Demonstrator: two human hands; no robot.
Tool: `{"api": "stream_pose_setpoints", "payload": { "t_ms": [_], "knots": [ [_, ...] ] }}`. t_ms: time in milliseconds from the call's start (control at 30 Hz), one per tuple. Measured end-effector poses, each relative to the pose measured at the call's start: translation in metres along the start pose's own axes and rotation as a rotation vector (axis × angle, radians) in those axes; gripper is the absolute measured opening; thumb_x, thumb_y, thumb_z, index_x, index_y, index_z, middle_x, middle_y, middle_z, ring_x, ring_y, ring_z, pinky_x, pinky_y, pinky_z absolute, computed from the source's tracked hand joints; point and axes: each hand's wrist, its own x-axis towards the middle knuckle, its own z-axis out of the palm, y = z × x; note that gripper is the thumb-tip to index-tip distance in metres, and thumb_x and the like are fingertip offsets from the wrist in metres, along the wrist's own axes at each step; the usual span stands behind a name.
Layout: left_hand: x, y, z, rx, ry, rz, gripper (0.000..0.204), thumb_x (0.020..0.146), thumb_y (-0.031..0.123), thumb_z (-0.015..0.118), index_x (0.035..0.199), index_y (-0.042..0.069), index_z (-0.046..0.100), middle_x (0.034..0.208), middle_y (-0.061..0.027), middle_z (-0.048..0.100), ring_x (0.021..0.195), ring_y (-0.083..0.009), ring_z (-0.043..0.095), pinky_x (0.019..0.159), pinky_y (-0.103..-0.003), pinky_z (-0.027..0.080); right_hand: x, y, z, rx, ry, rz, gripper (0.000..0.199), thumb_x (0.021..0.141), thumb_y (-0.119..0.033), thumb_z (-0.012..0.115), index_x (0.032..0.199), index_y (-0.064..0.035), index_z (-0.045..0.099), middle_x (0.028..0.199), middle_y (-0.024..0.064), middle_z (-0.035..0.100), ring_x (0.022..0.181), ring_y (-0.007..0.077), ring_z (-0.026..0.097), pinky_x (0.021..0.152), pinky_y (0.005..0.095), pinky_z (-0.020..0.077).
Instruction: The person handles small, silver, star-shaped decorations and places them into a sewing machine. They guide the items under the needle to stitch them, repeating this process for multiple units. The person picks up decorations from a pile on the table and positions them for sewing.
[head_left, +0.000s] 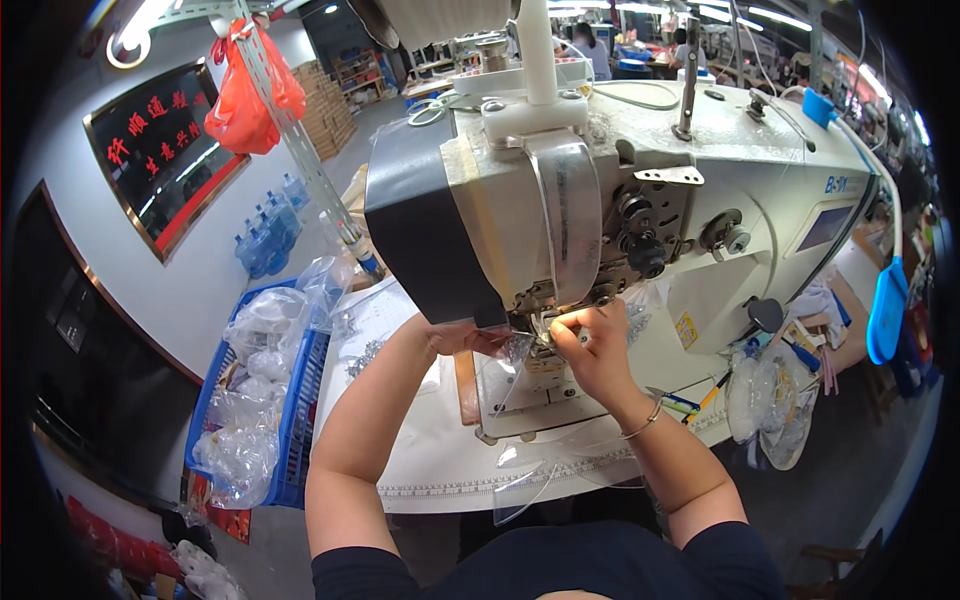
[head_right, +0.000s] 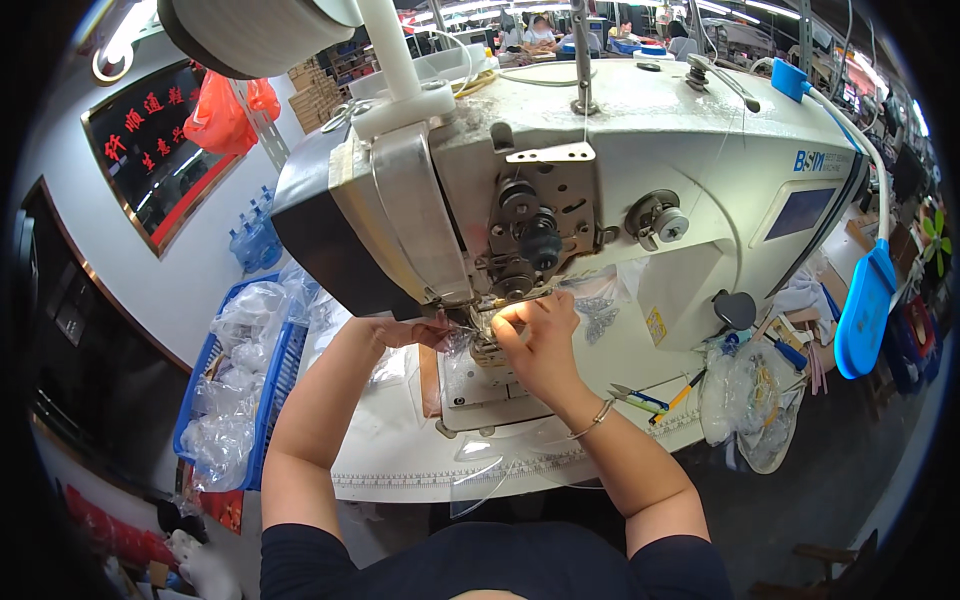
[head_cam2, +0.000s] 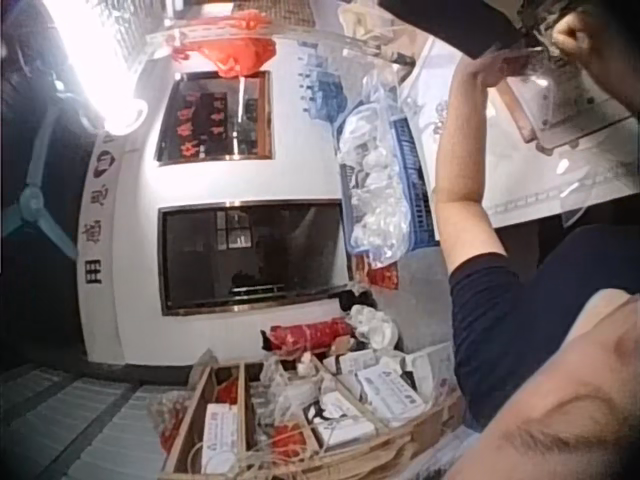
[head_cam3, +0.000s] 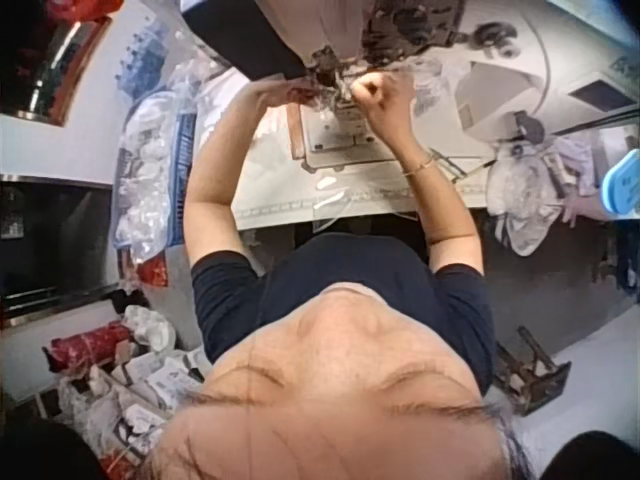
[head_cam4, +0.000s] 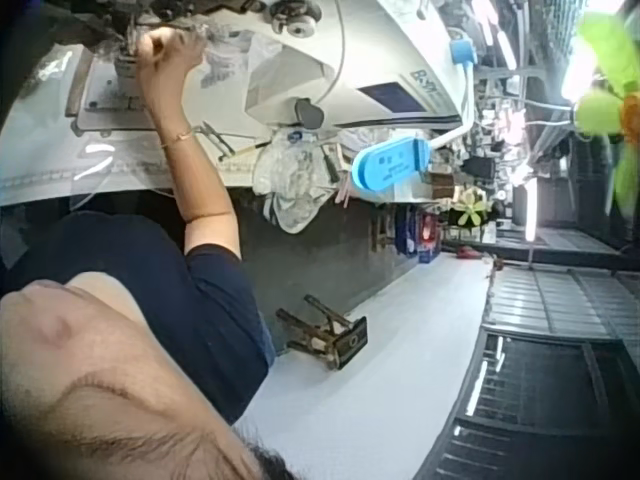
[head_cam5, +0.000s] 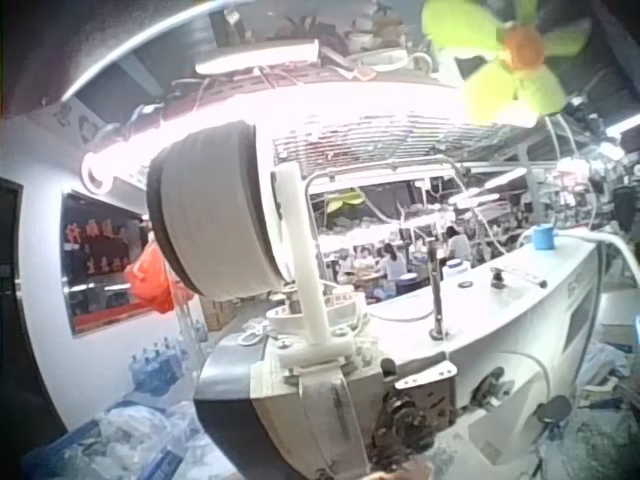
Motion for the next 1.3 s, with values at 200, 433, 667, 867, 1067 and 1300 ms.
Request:
{"api": "stream_pose_setpoints", "payload": {
  "t_ms": [200,433,667,867,1067,1300],
  "knots": [
    [0.008,-0.007,-0.019,-0.173,-0.199,0.006,0.033,0.089,0.028,0.055,0.119,0.013,0.053,0.083,-0.0021,0.061,0.068,-0.0097,0.058,0.064,-0.028,0.054,0.002,0.0,0.002,-0.005,0.012,-0.013,0.006,0.074,-0.015,0.067,0.075,-0.0097,0.064,0.078,0.0025,0.058,0.084,0.0221,0.043,0.078,0.0349,0.0332],
    [0.006,-0.009,-0.013,-0.105,-0.041,-0.068,0.033,0.083,0.017,0.062,0.114,0.008,0.054,0.083,-0.0033,0.061,0.068,-0.0126,0.06,0.064,-0.029,0.053,0.001,0.002,0.002,-0.012,-0.024,-0.007,0.006,0.074,-0.013,0.067,0.077,-0.0091,0.063,0.081,0.0038,0.057,0.084,0.0229,0.044,0.078,0.0353,0.0338],
    [-0.029,-0.068,-0.012,-0.04,-0.462,-0.025,0.031,0.075,0.003,0.067,0.103,-0.001,0.053,0.091,-0.0074,0.063,0.076,-0.0143,0.063,0.069,-0.027,0.054,-0.05,-0.03,-0.018,0.105,-0.102,-0.038,0.011,0.071,-0.006,0.068,0.076,-0.0042,0.059,0.079,0.0071,0.053,0.081,0.0234,0.048,0.076,0.0337,0.0383],
    [-0.045,-0.199,0.05,-1.268,-0.266,0.348,0.055,0.094,0.034,0.043,0.135,0.0,0.032,0.124,-0.0162,0.052,0.108,-0.0258,0.055,0.081,-0.032,0.048,-0.104,-0.028,-0.011,0.661,0.059,0.451,0.007,0.08,-0.001,0.065,0.082,-0.0014,0.058,0.077,0.0028,0.053,0.072,0.0103,0.05,0.07,0.0229,0.0411],
    [-0.06,-0.196,0.147,-0.931,0.138,0.547,0.047,0.088,0.011,0.051,0.132,0.006,0.035,0.136,-0.0113,0.037,0.126,-0.0231,0.036,0.103,-0.038,0.033,-0.113,-0.049,0.005,0.665,0.069,0.435,0.005,0.084,-0.003,0.061,0.084,-0.0006,0.056,0.081,0.0037,0.054,0.073,0.0089,0.05,0.068,0.0223,0.0419],
    [-0.056,-0.167,0.145,-0.954,0.496,0.672,0.021,0.088,0.0,0.054,0.109,0.002,0.056,0.101,-0.0058,0.061,0.093,-0.015,0.059,0.085,-0.028,0.048,-0.129,-0.062,0.01,0.74,0.049,0.471,0.006,0.086,-0.004,0.06,0.086,0.0,0.057,0.088,0.0036,0.055,0.078,0.0089,0.05,0.073,0.0224,0.042]
  ]
}}
